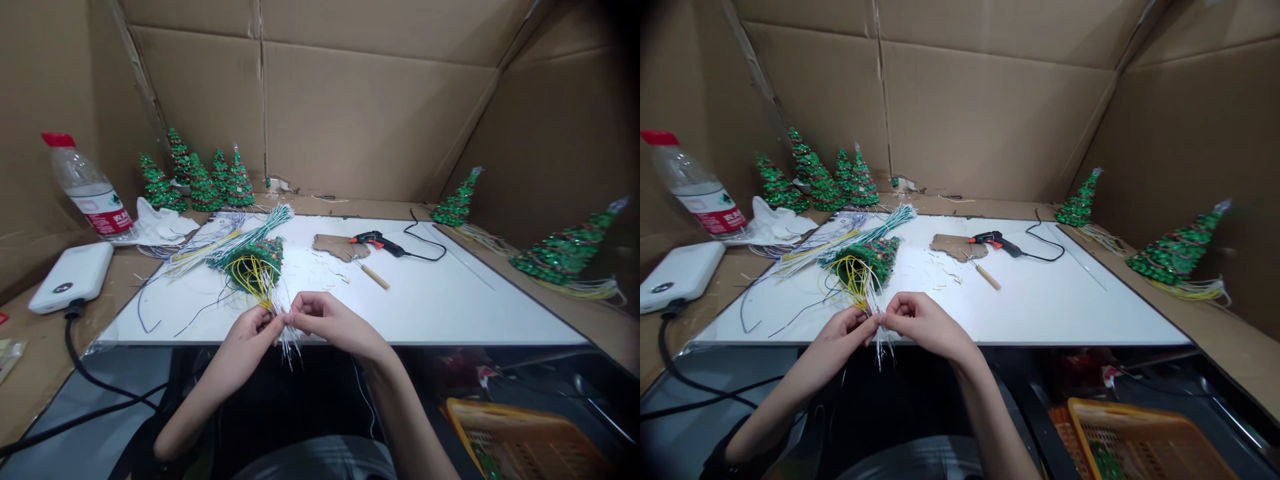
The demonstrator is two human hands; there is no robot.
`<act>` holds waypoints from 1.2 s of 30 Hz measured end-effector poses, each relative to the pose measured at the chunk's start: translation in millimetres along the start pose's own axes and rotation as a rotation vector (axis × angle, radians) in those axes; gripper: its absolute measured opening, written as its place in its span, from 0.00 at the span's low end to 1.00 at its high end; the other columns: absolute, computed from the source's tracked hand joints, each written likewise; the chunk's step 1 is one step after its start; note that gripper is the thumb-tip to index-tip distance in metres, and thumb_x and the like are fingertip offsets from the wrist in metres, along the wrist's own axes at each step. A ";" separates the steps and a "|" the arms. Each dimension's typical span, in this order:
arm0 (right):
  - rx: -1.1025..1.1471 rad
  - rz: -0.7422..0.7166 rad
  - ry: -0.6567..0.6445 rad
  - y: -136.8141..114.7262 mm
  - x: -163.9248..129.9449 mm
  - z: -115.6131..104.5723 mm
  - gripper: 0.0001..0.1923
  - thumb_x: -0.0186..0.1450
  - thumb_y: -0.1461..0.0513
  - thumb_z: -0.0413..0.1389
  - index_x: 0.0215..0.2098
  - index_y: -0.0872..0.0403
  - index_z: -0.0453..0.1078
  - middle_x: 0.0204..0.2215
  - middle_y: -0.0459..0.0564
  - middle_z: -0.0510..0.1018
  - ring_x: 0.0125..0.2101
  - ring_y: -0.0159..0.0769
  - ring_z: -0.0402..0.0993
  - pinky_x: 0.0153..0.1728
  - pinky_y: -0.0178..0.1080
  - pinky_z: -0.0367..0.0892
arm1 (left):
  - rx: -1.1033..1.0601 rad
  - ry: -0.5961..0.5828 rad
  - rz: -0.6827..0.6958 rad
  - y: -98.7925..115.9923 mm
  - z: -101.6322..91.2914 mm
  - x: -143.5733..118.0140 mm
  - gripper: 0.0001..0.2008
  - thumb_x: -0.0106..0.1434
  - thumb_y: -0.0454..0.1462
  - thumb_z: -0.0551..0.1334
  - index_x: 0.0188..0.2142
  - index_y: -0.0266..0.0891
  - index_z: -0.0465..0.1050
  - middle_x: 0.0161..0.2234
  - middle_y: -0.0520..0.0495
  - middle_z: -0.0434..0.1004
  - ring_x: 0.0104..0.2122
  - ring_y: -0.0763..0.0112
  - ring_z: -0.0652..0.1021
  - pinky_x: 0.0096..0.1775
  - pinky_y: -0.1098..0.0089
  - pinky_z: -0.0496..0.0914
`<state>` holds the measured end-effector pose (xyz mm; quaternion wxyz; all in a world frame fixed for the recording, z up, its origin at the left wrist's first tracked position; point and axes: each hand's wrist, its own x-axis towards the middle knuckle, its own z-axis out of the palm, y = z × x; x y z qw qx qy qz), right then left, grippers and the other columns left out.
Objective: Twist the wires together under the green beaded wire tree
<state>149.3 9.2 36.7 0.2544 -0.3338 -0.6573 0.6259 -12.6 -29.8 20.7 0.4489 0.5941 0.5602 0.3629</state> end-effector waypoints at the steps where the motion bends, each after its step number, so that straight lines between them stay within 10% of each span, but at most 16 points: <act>1: -0.001 0.000 0.006 0.1 0.0 -0.2 0.16 0.56 0.51 0.58 0.26 0.56 0.62 0.18 0.39 0.60 0.19 0.25 0.52 0.20 0.31 0.46 | 0.004 -0.012 -0.002 -0.2 -0.5 0.0 0.17 0.58 0.50 0.54 0.22 0.40 0.60 0.19 0.55 0.61 0.20 0.74 0.62 0.24 0.72 0.57; 36: -0.003 -0.033 0.047 10.7 25.8 -0.4 0.12 0.57 0.56 0.56 0.25 0.58 0.68 0.18 0.42 0.65 0.20 0.26 0.58 0.25 0.33 0.54 | 0.047 -0.141 -0.005 -3.1 -8.1 2.6 0.15 0.57 0.43 0.55 0.18 0.40 0.59 0.18 0.56 0.58 0.21 0.74 0.61 0.27 0.71 0.56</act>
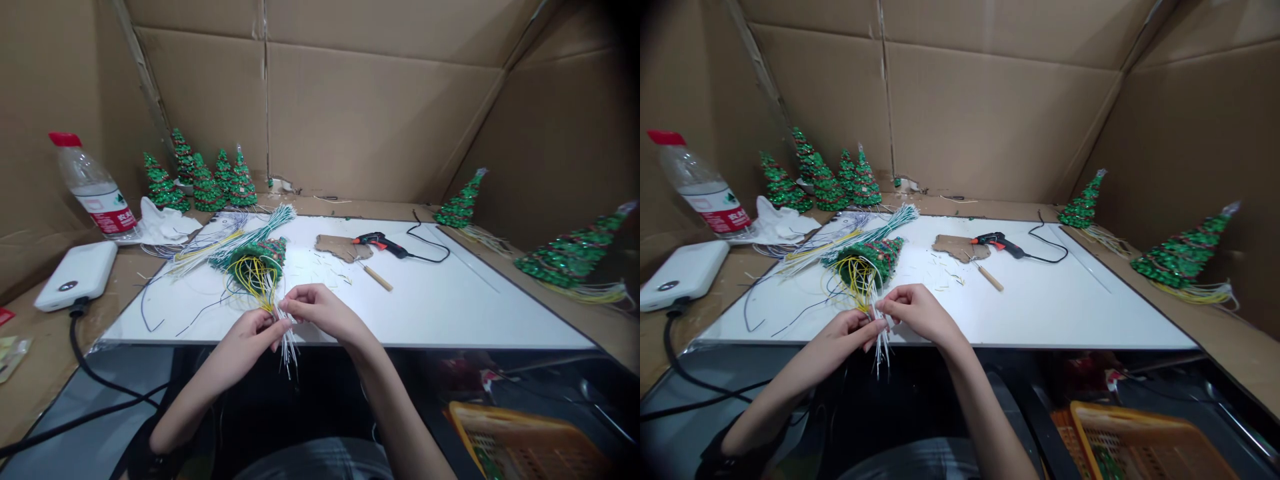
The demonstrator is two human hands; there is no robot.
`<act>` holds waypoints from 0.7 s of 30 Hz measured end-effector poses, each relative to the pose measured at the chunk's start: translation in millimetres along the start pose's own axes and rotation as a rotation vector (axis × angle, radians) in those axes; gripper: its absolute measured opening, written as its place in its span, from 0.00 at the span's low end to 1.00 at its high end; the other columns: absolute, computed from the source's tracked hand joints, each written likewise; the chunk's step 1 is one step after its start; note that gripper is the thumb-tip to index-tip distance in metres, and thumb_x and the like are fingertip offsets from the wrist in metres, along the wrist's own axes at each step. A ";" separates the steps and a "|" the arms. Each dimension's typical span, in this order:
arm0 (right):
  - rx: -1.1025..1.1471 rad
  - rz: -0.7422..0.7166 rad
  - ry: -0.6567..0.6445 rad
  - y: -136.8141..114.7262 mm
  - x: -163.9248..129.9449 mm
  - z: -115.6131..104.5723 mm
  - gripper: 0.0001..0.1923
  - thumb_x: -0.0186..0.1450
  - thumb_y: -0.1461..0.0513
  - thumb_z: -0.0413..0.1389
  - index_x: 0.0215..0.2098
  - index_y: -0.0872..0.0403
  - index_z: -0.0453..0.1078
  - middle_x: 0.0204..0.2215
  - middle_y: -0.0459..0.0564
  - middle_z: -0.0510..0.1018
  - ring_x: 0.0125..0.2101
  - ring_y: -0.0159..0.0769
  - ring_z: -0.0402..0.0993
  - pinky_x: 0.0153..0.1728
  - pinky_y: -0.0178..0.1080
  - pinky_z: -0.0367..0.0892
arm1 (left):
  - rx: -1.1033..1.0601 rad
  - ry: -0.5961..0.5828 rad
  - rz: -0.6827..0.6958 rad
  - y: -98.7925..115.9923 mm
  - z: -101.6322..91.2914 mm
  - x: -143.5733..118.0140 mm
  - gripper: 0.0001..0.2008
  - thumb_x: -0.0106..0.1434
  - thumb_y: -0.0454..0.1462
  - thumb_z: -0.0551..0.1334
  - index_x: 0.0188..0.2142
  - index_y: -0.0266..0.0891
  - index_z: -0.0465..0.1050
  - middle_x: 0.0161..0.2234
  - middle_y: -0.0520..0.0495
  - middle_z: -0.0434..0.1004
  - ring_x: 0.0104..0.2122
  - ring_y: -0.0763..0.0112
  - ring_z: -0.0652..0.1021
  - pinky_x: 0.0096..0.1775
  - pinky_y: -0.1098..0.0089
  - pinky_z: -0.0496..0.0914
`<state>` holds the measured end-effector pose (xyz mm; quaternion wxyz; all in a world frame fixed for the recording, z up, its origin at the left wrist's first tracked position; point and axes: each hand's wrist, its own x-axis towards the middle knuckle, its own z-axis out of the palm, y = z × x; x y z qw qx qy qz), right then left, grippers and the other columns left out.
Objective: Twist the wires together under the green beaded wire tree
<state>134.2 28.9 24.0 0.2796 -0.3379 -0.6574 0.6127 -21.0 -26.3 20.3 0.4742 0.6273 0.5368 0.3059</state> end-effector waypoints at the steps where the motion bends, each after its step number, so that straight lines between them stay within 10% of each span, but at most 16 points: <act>1: 0.004 0.002 -0.010 0.4 0.0 -0.1 0.12 0.57 0.56 0.56 0.26 0.58 0.68 0.18 0.42 0.65 0.20 0.26 0.58 0.25 0.33 0.54 | 0.011 0.004 -0.002 -0.1 0.0 -0.3 0.15 0.58 0.43 0.55 0.18 0.40 0.59 0.18 0.56 0.58 0.21 0.74 0.61 0.27 0.71 0.56; 21: -0.151 0.009 0.025 -1.7 -2.9 -0.3 0.12 0.60 0.56 0.52 0.26 0.58 0.66 0.19 0.42 0.64 0.20 0.27 0.57 0.24 0.33 0.53 | -0.004 0.042 0.002 -3.7 1.9 1.3 0.17 0.57 0.48 0.54 0.20 0.40 0.59 0.19 0.56 0.59 0.21 0.74 0.61 0.26 0.71 0.56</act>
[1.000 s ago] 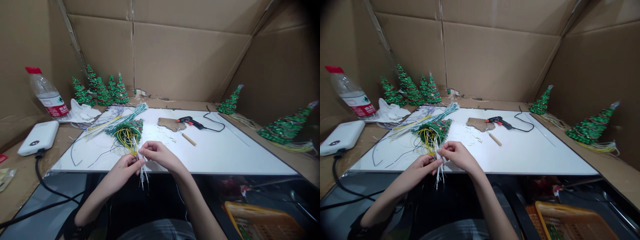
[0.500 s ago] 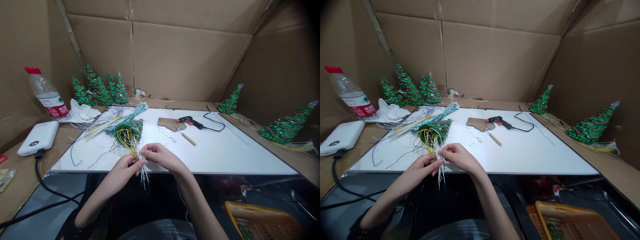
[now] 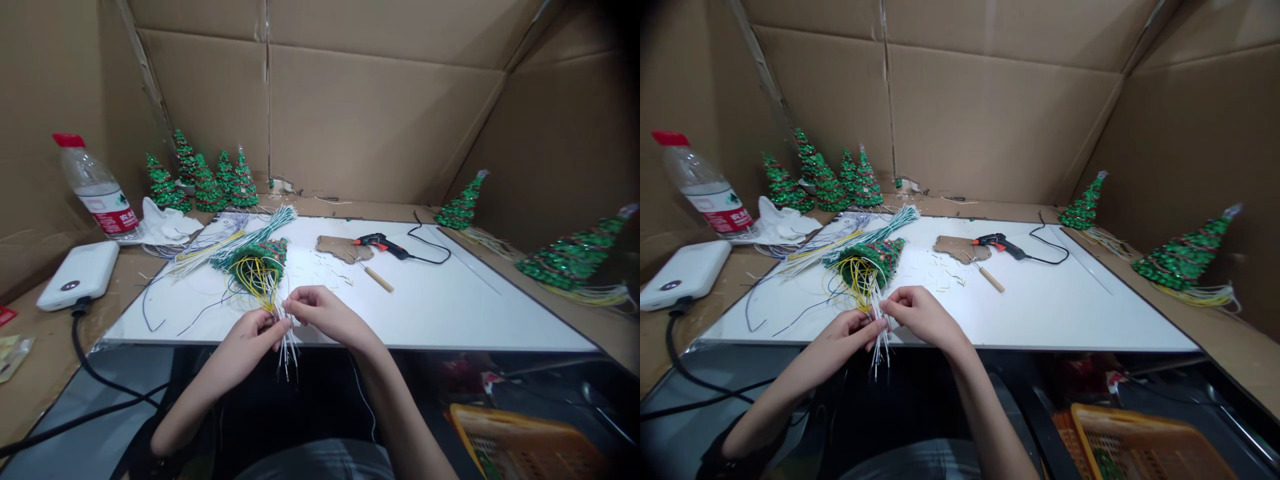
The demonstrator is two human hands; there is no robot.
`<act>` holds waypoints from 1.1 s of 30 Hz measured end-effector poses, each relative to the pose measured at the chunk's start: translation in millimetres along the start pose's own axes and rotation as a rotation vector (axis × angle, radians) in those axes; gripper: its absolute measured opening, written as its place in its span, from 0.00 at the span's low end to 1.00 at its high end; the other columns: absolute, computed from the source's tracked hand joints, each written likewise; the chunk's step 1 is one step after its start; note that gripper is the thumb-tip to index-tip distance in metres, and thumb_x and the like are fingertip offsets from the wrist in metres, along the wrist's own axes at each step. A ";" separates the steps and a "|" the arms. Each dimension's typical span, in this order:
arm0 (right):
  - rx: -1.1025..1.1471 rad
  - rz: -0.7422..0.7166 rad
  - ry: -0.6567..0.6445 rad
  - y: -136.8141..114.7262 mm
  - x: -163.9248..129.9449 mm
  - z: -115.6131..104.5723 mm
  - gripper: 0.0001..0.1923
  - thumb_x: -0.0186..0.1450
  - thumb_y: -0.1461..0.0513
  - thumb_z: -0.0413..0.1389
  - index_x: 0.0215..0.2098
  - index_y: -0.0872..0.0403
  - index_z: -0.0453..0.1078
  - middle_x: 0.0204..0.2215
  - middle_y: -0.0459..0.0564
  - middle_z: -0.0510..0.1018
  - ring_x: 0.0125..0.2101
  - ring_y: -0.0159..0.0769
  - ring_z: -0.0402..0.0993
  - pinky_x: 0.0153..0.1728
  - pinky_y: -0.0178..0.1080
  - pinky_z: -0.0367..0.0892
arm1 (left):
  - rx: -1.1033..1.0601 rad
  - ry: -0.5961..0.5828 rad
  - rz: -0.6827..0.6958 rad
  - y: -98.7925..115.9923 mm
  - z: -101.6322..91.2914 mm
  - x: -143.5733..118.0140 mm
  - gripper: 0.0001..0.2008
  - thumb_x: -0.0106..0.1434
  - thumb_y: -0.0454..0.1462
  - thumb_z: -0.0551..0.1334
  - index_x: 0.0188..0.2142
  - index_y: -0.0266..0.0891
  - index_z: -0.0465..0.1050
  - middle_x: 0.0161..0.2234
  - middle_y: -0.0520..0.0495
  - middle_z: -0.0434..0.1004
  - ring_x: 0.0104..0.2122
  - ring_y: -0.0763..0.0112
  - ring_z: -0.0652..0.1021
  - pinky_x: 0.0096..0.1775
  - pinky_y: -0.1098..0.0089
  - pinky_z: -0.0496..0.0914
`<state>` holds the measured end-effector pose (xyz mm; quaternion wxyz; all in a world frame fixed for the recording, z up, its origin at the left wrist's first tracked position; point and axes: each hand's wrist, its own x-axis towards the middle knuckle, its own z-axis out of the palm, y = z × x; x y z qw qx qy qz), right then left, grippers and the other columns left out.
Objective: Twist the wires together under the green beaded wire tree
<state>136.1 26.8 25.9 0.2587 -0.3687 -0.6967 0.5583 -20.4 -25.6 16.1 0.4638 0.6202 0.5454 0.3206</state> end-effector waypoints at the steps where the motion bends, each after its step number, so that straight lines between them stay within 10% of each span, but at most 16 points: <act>1: -0.017 -0.005 0.001 -0.8 -0.6 0.1 0.12 0.60 0.57 0.51 0.25 0.58 0.65 0.19 0.42 0.64 0.21 0.27 0.57 0.24 0.33 0.53 | 0.002 0.002 0.003 -0.4 0.0 -0.1 0.17 0.57 0.48 0.54 0.20 0.40 0.60 0.19 0.56 0.59 0.21 0.74 0.62 0.26 0.71 0.57; 33: 0.064 0.008 -0.035 0.5 -1.9 -3.4 0.14 0.57 0.55 0.56 0.22 0.57 0.63 0.16 0.41 0.63 0.19 0.25 0.55 0.21 0.31 0.50 | 0.055 0.058 -0.072 -2.0 1.1 0.8 0.19 0.55 0.51 0.55 0.20 0.40 0.59 0.18 0.56 0.57 0.20 0.74 0.60 0.24 0.71 0.54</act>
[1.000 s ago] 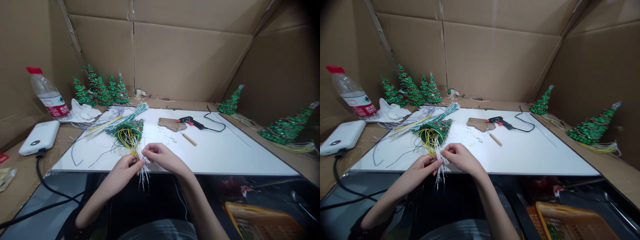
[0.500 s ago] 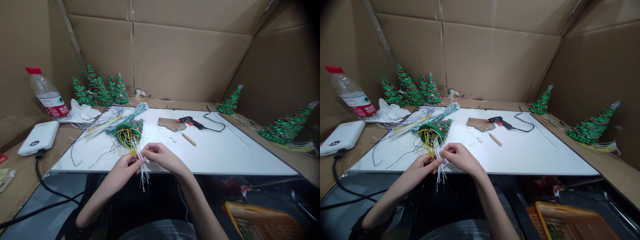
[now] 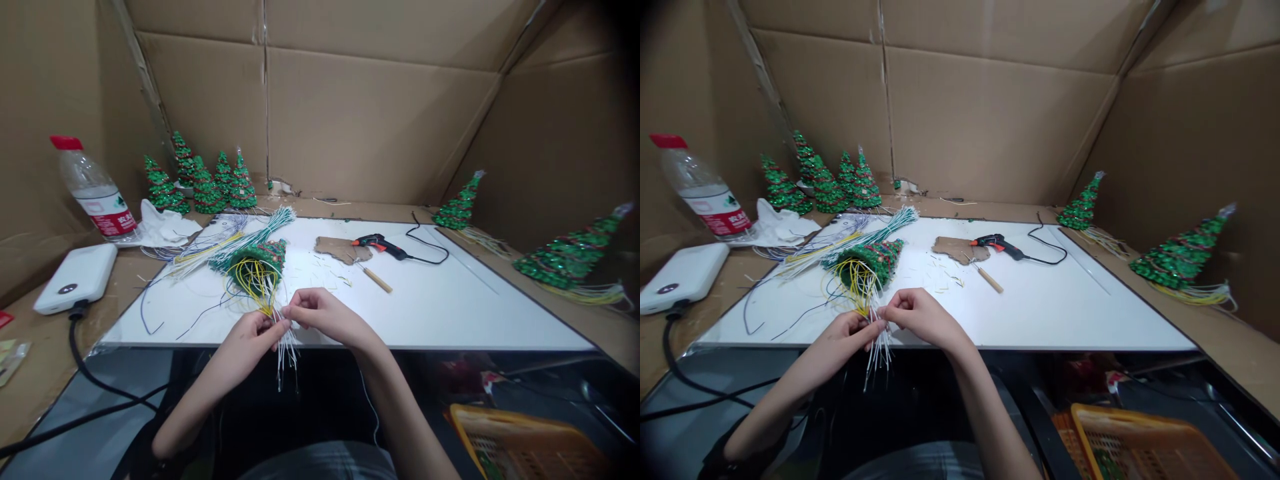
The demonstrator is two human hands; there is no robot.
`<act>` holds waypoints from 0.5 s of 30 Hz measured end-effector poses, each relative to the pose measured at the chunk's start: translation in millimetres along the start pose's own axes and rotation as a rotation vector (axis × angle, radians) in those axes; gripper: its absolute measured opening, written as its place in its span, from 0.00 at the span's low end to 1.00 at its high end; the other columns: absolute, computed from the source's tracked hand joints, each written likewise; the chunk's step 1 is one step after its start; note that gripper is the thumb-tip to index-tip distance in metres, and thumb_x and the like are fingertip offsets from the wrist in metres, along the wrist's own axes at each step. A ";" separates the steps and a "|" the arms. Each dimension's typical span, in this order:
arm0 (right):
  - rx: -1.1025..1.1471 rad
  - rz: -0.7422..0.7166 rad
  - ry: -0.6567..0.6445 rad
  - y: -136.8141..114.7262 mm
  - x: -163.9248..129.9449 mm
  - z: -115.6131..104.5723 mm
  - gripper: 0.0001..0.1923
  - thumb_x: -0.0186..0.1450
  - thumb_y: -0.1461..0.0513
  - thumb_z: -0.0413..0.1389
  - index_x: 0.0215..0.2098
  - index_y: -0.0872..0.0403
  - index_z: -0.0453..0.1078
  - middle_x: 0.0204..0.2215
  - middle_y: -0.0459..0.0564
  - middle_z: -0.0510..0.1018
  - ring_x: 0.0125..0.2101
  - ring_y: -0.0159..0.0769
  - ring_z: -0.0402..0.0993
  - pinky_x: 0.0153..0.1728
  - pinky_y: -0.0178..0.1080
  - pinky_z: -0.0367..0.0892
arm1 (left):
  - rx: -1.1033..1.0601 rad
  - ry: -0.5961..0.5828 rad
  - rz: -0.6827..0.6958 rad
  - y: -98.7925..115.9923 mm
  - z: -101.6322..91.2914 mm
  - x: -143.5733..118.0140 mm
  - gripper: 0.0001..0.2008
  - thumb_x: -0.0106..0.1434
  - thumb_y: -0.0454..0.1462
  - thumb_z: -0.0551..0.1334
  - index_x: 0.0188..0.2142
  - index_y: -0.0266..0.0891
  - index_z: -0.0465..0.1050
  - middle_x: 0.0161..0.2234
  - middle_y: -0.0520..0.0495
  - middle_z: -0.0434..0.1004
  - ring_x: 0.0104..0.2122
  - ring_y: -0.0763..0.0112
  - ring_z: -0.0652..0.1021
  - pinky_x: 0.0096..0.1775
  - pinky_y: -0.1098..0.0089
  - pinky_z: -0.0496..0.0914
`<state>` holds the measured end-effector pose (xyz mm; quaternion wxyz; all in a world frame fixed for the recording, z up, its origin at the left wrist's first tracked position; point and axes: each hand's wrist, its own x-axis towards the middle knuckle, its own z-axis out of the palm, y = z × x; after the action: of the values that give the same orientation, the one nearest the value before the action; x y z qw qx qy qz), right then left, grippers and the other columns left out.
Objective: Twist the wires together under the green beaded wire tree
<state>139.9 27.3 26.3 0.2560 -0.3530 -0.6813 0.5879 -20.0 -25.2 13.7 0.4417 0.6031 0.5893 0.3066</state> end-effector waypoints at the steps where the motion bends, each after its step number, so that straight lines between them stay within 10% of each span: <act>1: 0.003 0.006 -0.004 -0.6 -0.5 -0.1 0.14 0.57 0.55 0.56 0.22 0.57 0.63 0.16 0.40 0.63 0.18 0.25 0.55 0.20 0.31 0.49 | 0.002 0.006 -0.004 0.0 -0.1 0.1 0.19 0.55 0.51 0.55 0.20 0.40 0.59 0.18 0.56 0.57 0.20 0.74 0.60 0.24 0.71 0.55; 15: 0.033 0.079 -0.091 -1.5 -1.5 -1.3 0.18 0.57 0.53 0.55 0.18 0.56 0.59 0.14 0.39 0.60 0.16 0.23 0.49 0.18 0.32 0.43 | 0.029 0.018 -0.005 1.8 1.1 0.2 0.19 0.54 0.52 0.55 0.21 0.40 0.59 0.19 0.57 0.58 0.20 0.74 0.60 0.24 0.71 0.55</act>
<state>141.7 26.9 28.1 0.2072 -0.3483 -0.6682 0.6240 -18.2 -25.0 14.9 0.4284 0.6051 0.5990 0.3025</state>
